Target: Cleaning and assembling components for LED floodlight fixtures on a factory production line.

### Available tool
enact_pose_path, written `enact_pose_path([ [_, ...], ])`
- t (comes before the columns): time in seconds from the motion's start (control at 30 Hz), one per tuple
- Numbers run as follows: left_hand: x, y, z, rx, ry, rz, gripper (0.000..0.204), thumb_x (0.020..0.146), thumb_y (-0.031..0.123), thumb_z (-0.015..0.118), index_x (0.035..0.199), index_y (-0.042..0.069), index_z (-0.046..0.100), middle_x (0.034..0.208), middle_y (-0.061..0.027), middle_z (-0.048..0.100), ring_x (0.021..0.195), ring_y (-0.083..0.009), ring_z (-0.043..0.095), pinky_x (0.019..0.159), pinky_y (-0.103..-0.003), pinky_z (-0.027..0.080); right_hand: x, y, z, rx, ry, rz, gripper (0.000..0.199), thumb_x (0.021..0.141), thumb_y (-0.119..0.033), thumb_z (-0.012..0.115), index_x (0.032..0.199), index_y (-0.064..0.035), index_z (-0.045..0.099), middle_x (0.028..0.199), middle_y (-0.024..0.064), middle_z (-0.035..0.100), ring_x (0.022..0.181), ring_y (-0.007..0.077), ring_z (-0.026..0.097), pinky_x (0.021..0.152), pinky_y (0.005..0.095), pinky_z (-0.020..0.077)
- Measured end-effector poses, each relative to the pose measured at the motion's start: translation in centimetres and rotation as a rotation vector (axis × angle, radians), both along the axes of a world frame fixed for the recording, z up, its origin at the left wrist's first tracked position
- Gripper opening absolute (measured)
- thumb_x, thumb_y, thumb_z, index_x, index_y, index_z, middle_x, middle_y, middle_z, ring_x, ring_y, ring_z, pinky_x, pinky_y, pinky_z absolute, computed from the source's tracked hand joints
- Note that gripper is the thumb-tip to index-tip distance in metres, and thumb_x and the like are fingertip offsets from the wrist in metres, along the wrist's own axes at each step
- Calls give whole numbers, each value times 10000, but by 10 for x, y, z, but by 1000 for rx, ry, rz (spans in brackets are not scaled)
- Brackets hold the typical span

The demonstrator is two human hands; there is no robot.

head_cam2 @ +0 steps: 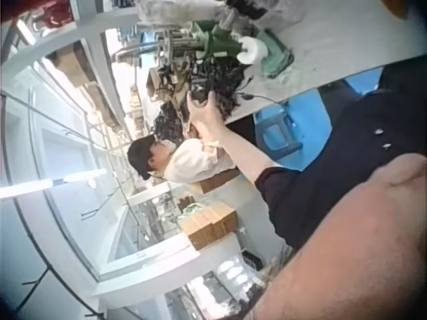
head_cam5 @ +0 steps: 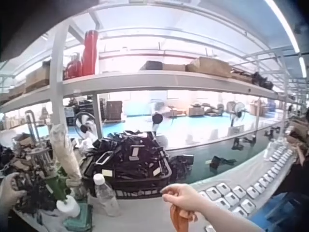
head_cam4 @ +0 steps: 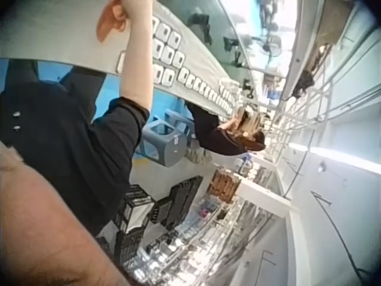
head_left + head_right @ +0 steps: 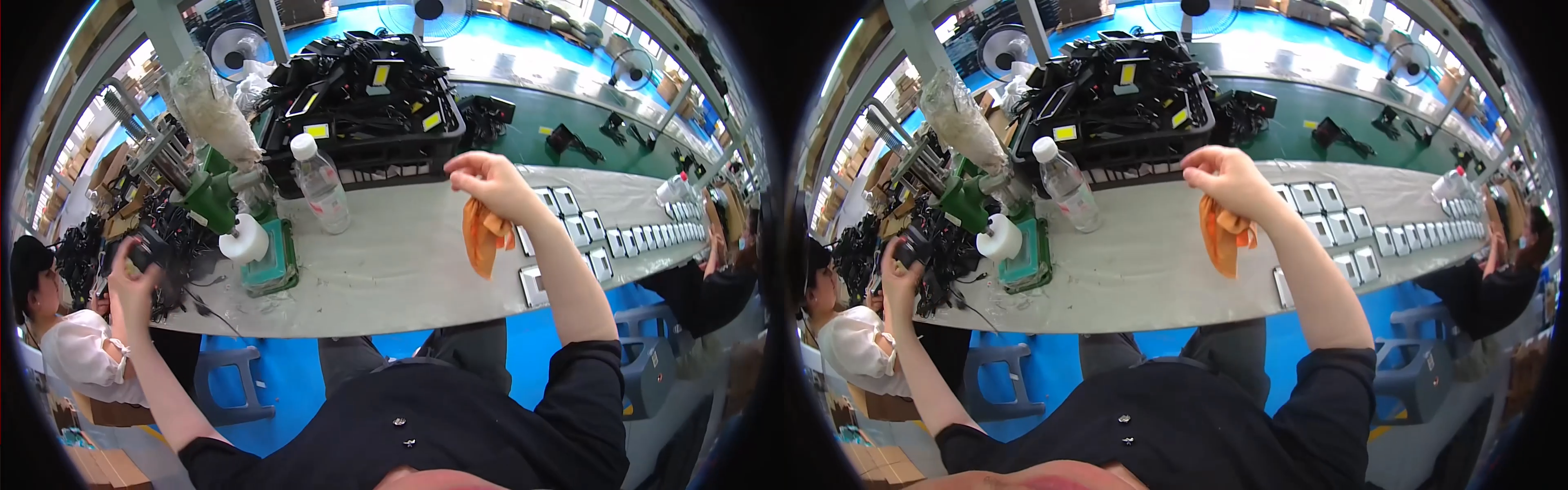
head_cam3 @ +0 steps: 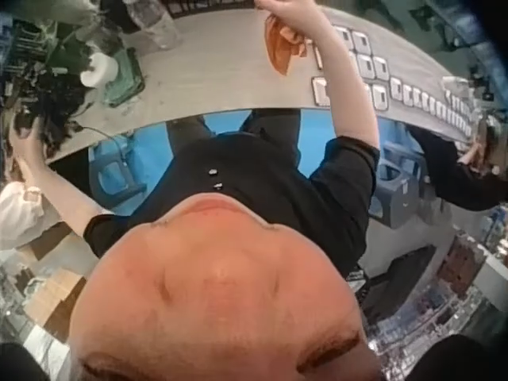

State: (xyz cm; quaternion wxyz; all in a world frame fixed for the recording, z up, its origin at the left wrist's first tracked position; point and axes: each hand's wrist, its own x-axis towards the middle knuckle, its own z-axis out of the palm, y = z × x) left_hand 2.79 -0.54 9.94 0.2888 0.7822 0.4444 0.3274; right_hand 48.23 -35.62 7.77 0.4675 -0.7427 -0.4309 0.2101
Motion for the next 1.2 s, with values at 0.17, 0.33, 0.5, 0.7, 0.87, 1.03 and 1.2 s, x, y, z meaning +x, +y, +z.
enact_pose_path([
  [0.17, -68, 190, 12, 719, 140, 396, 765, 708, 232, 785, 1351, 35, 421, 1234, -218, 507, 1103, -316, 506, 954, -388, 404, 50, 85, 32, 99, -472, -168, 451, 794, -289, 659, 1181, -67, 598, 827, 111, 684, 825, 273, 655, 787, 358, 503],
  [0.33, -11, 196, -10, 844, 279, 579, 744, 768, 275, 734, 1396, 107, 373, 1462, -306, 164, 1354, -401, 255, 1074, -439, 313, 77, 170, 52, -53, -730, -284, 551, 835, -283, 600, 1343, -127, 455, 1037, 166, 672, 1013, 343, 625, 880, 433, 481],
  [0.5, 51, 28, 20, 859, -173, 158, 473, 870, 95, 621, 1314, 50, 465, 1412, -141, 361, 1222, -248, 475, 1016, -348, 399, 93, 199, 66, -160, -940, -261, 303, 900, -325, 475, 998, -132, 688, 1021, 160, 673, 990, 334, 636, 858, 444, 497],
  [0.7, 68, -86, 19, 864, -339, -162, 376, 853, -67, 553, 1222, -38, 489, 1323, -186, 440, 1165, -285, 527, 999, -366, 425, 99, 160, 125, 8, -1213, -420, 331, 941, -368, 439, 992, -132, 666, 845, 118, 676, 844, 334, 637, 743, 436, 499],
  [0.87, 92, -141, 24, 843, -351, -413, 422, 774, -71, 611, 1184, -43, 514, 1261, -189, 497, 1091, -278, 571, 955, -363, 449, 75, 93, 158, 400, -1286, -472, 294, 921, -329, 513, 983, -99, 685, 750, 111, 672, 674, 255, 666, 638, 360, 518],
  [1.03, 138, -169, 27, 567, -428, -594, 664, 736, 38, 714, 1332, 21, 424, 1335, -143, 458, 1180, -265, 524, 950, -357, 434, -10, 57, 177, 470, -851, -254, 223, 878, -192, 594, 842, 20, 653, 589, 130, 598, 523, 185, 607, 509, 320, 457],
  [1.2, 180, -188, 4, 241, -390, -755, 1033, 676, 214, 828, 1485, 117, 194, 1450, -101, 344, 1186, -244, 524, 939, -372, 430, -84, 43, 146, -121, -377, -87, 195, 898, -165, 579, 874, 14, 655, 595, 100, 603, 520, 146, 601, 490, 297, 468],
])
